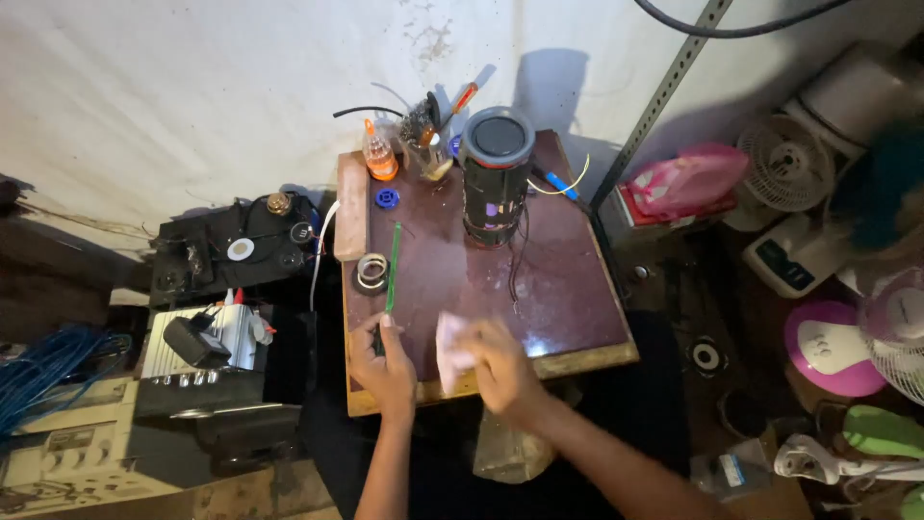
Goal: The person assembles a black cylindrical electronic device on a cluttered workbench. They attach a black plastic component to the device, then connect a wire to a terminal on the side. Finally, they place a grey circular cap onto the top of the device.
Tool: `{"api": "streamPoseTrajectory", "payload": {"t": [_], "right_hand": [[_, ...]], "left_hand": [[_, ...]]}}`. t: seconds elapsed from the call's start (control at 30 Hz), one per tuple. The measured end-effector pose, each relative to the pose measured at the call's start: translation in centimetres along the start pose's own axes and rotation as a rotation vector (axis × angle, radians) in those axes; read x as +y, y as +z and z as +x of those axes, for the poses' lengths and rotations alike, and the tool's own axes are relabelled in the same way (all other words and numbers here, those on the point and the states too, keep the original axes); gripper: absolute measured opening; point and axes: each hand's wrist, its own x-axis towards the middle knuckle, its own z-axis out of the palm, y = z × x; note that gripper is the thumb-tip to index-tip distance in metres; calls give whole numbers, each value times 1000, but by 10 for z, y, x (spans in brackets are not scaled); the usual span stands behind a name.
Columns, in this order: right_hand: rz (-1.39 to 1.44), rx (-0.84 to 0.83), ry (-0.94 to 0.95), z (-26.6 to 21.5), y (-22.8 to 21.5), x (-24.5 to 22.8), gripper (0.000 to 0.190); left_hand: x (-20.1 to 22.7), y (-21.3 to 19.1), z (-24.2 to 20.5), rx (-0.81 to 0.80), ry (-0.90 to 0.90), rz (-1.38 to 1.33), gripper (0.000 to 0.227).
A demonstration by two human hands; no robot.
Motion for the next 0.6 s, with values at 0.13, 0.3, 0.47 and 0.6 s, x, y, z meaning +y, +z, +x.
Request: {"api": "streamPoseTrajectory", "payload": {"t": [0.13, 0.3, 0.47, 0.6], "right_hand": [[-147, 94, -94, 69, 9, 32, 30], [-523, -28, -115, 61, 33, 71, 30], [480, 70, 14, 3, 29, 17, 27], [285, -400, -43, -6, -5, 4, 28]], "left_hand": [[3, 0, 1, -4, 0, 1, 16], [-1, 1, -2, 6, -43, -33, 13], [-1, -2, -3, -7, -52, -33, 10], [9, -2, 1, -10, -72, -50, 14]]}}
